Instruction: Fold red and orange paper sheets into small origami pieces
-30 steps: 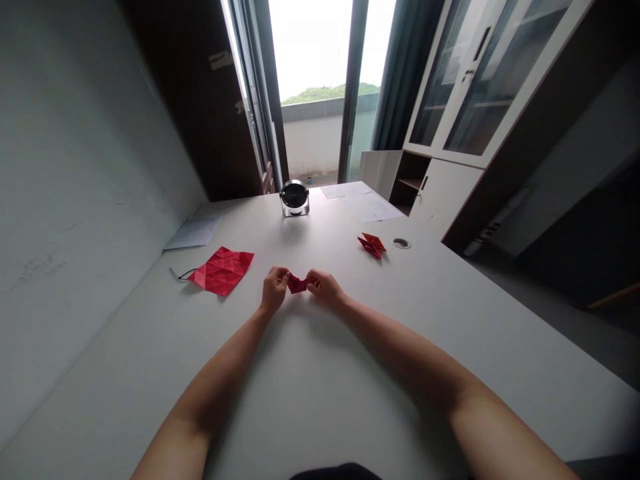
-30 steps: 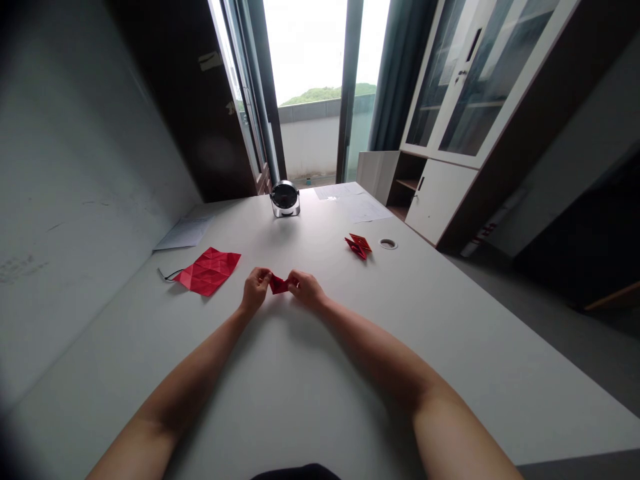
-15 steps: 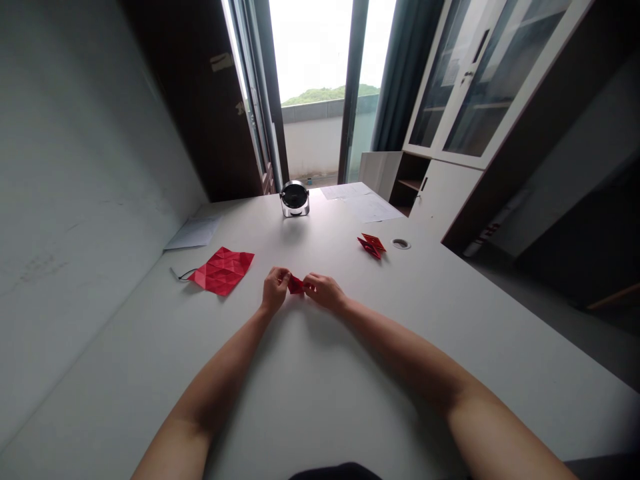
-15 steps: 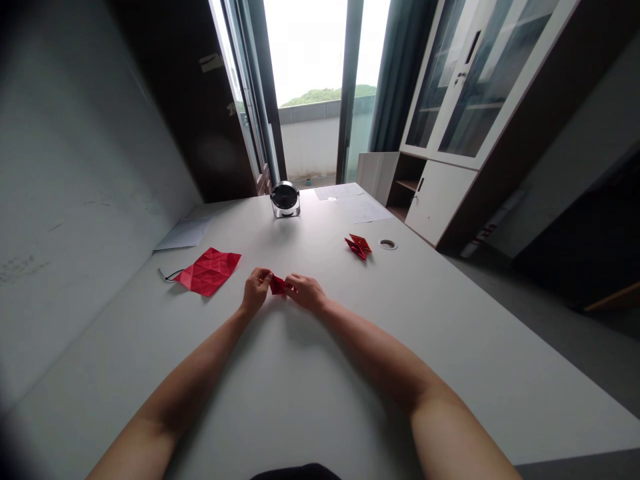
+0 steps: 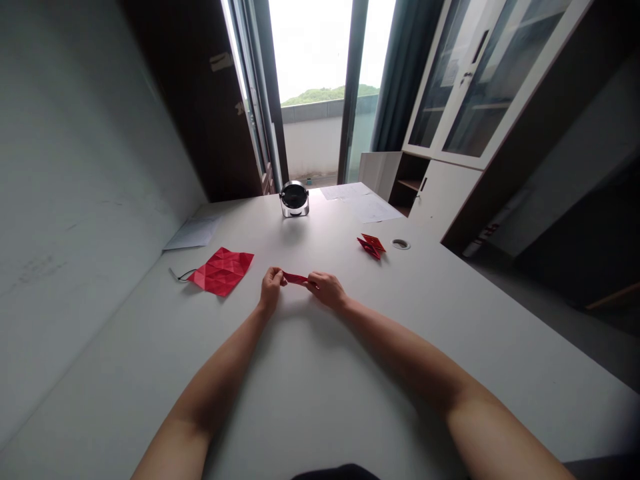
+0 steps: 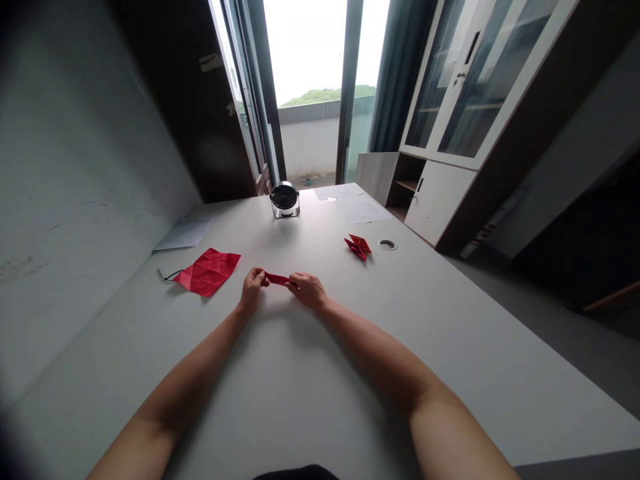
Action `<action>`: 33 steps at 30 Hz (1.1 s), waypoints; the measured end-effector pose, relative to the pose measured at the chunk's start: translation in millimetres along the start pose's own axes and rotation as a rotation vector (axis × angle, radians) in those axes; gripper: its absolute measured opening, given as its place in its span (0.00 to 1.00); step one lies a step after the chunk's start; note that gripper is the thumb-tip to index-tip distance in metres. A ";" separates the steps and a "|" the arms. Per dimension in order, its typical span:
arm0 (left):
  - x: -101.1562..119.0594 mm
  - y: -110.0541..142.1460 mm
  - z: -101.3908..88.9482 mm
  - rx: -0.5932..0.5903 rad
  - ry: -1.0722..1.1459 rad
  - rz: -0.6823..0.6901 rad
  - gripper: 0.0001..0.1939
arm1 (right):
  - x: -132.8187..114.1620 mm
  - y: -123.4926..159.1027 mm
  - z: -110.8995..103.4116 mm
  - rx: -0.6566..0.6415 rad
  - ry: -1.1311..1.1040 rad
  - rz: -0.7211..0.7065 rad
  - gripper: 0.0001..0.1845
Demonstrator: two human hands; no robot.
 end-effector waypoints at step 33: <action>4.3 9.0 7.1 -0.230 -0.165 0.059 0.12 | -3.2 -0.1 -2.0 -0.029 0.121 -0.008 0.10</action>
Point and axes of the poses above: each hand's wrist, its own y-axis away from the middle knuckle, its own z-axis out of the palm, x = y × z, the point moved 1 cm from there along -y, towards the middle knuckle, and after that the axes turned 14 degrees about -z, right-handed, at the moved point
